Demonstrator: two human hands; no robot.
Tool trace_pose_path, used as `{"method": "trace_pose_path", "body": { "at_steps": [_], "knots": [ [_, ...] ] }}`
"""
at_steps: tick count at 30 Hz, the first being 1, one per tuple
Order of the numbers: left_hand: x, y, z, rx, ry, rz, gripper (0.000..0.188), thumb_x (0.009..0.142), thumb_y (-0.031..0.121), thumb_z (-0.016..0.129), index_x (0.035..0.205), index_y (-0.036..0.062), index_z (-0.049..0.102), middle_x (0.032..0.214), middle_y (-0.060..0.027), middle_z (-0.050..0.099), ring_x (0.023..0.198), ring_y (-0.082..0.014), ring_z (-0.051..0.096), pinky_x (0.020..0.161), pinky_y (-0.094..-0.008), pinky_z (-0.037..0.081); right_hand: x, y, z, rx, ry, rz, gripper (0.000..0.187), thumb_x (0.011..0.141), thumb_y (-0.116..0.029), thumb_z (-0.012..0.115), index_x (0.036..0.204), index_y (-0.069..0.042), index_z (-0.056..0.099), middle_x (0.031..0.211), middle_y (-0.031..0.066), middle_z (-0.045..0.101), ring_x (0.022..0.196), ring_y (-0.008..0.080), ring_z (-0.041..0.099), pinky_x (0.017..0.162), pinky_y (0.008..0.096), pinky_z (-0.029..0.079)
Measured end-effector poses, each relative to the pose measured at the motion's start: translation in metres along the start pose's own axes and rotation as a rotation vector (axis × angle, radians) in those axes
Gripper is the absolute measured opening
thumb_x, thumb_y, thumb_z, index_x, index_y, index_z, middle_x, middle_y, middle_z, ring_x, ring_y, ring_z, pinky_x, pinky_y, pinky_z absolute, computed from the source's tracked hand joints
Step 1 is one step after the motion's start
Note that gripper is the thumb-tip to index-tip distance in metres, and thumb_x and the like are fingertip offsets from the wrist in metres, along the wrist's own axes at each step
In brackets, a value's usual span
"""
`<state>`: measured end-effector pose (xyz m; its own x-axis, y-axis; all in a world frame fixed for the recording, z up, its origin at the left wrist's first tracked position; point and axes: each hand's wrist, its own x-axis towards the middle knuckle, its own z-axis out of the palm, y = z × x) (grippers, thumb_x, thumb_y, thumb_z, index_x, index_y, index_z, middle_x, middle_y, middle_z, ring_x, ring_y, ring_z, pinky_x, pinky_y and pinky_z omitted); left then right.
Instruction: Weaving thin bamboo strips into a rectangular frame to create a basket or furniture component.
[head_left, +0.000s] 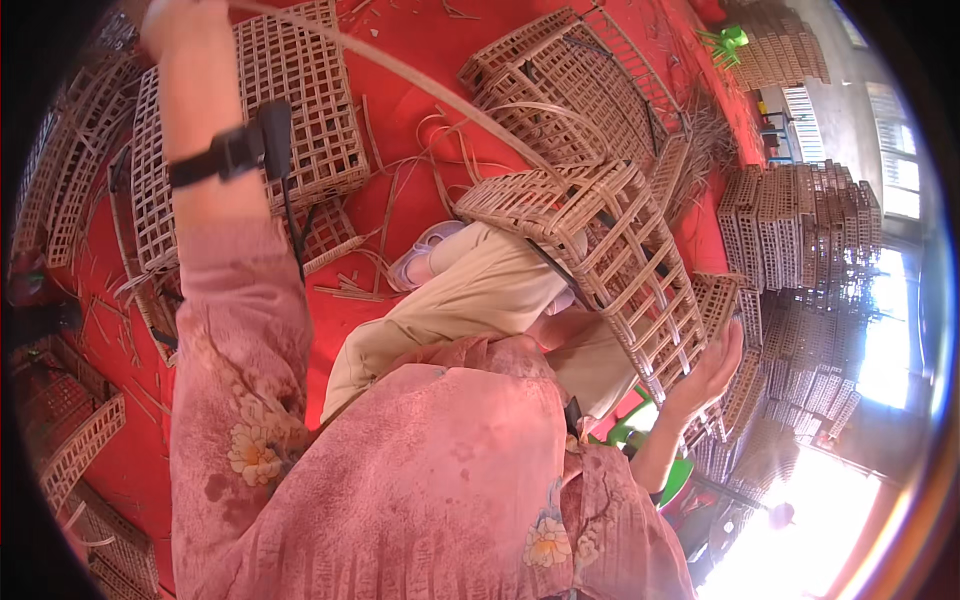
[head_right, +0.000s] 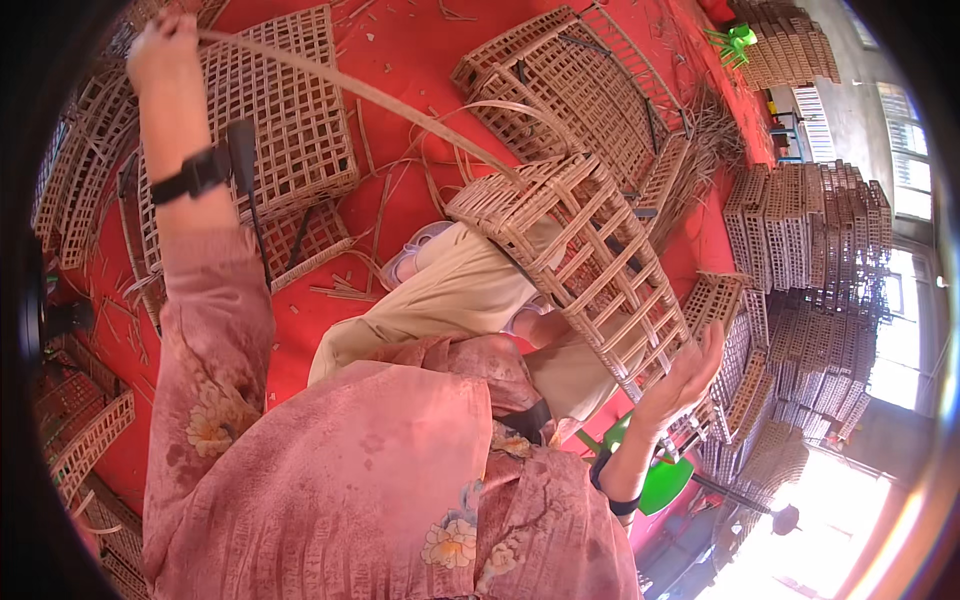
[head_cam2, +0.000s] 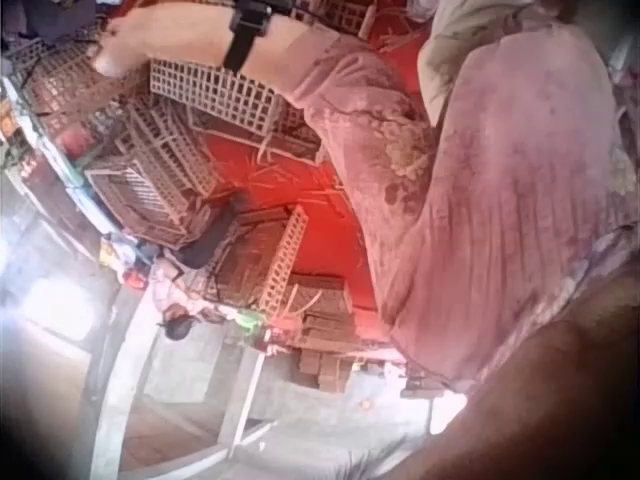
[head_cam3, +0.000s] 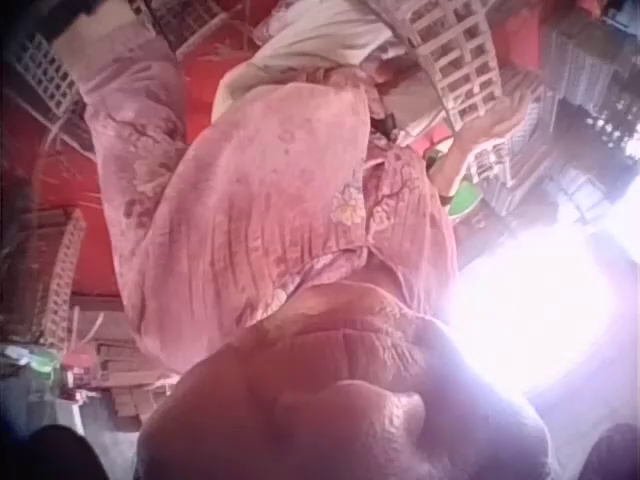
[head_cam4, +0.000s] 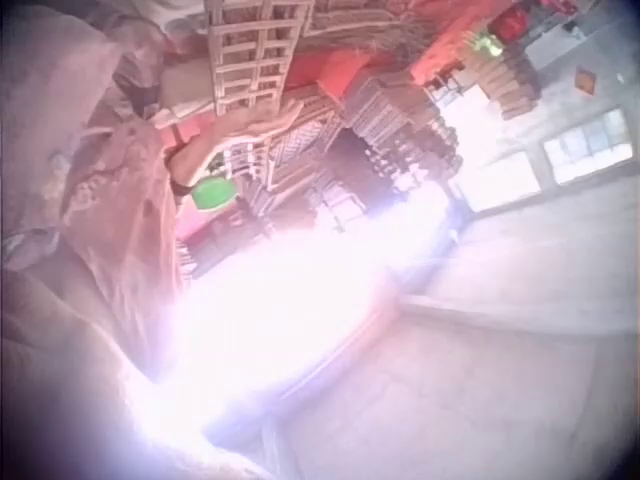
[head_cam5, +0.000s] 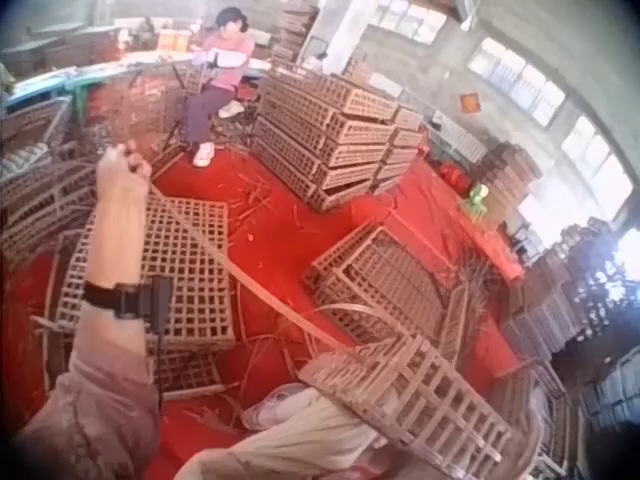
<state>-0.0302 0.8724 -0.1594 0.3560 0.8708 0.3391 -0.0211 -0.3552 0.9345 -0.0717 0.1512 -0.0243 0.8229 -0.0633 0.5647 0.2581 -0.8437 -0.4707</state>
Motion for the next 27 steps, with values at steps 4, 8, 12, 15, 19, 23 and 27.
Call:
{"method": "trace_pose_path", "body": {
  "at_steps": [4, 8, 12, 15, 19, 23, 27],
  "knots": [
    [-0.051, 0.199, 0.132, -0.742, -0.044, 0.681, 0.015, 0.091, 0.004, 0.051, 0.103, 0.0066, 0.060, 0.076, -0.0020, 0.059, 0.066, -0.0127, 0.057, 0.058, -0.0283, 0.049, 0.038, -0.084, 0.026, 0.627, -0.287, 0.066, 0.055, 0.106, -0.029, 0.050, 0.150, 0.002, 0.038, 0.145, 0.0206, 0.051, 0.130, 0.0295, 0.053, 0.109, 0.0440, 0.042],
    [-0.268, 0.302, 0.135, -0.130, -1.071, 0.869, 0.020, 0.097, 0.020, 0.050, 0.098, 0.0035, 0.062, 0.073, -0.0118, 0.064, 0.060, -0.0302, 0.064, 0.052, -0.0412, 0.051, 0.053, -0.131, 0.048, 0.765, -0.365, 0.112, 0.056, 0.105, -0.033, 0.052, 0.148, 0.001, 0.040, 0.143, 0.0202, 0.053, 0.129, 0.0287, 0.054, 0.109, 0.0443, 0.043],
    [-0.343, 0.275, 0.118, -0.182, -0.924, 1.002, 0.053, 0.085, 0.018, 0.064, 0.136, 0.0184, 0.050, 0.071, -0.0047, 0.060, 0.068, -0.0213, 0.066, 0.051, -0.0355, 0.050, 0.061, -0.113, 0.044, 1.257, -0.421, 0.408, 0.043, 0.107, -0.030, 0.048, 0.139, -0.001, 0.049, 0.136, 0.0172, 0.058, 0.128, 0.0296, 0.055, 0.109, 0.0448, 0.044],
    [-0.333, 0.244, 0.096, -0.263, -0.910, 0.940, 0.035, 0.083, 0.014, 0.068, 0.117, 0.0129, 0.064, 0.077, -0.0051, 0.064, 0.067, -0.0211, 0.064, 0.053, -0.0355, 0.051, 0.058, -0.090, 0.032, 1.512, -0.529, 0.607, 0.046, 0.106, -0.040, 0.047, 0.129, -0.002, 0.057, 0.125, 0.0180, 0.066, 0.118, 0.0326, 0.062, 0.101, 0.0478, 0.052],
    [-0.289, 0.187, 0.082, -0.435, -0.883, 0.507, 0.013, 0.091, 0.014, 0.067, 0.091, 0.0020, 0.073, 0.077, -0.0035, 0.063, 0.066, -0.0152, 0.058, 0.059, -0.0293, 0.046, 0.049, -0.085, 0.028, 1.444, -0.442, 0.665, 0.042, 0.106, -0.040, 0.049, 0.122, -0.002, 0.060, 0.118, 0.0172, 0.068, 0.106, 0.0295, 0.066, 0.087, 0.0433, 0.056],
    [-0.241, 0.144, 0.070, -0.477, -0.961, 0.132, 0.018, 0.096, 0.014, 0.064, 0.088, 0.0003, 0.072, 0.071, 0.0000, 0.055, 0.066, -0.0073, 0.049, 0.058, -0.0261, 0.038, 0.045, -0.071, 0.027, 1.346, -0.434, 0.691, 0.039, 0.105, -0.041, 0.053, 0.108, -0.003, 0.063, 0.087, 0.0076, 0.061, 0.071, 0.0159, 0.056, 0.058, 0.0276, 0.044],
    [-0.212, 0.117, 0.069, -0.331, -1.035, 0.062, 0.021, 0.096, 0.017, 0.066, 0.084, -0.0005, 0.069, 0.070, 0.0013, 0.053, 0.065, -0.0057, 0.047, 0.057, -0.0258, 0.037, 0.038, -0.068, 0.029, 1.270, -0.443, 0.728, 0.037, 0.104, -0.041, 0.056, 0.103, -0.005, 0.063, 0.069, 0.0007, 0.045, 0.055, 0.0093, 0.039, 0.045, 0.0228, 0.031]
  ]
}}
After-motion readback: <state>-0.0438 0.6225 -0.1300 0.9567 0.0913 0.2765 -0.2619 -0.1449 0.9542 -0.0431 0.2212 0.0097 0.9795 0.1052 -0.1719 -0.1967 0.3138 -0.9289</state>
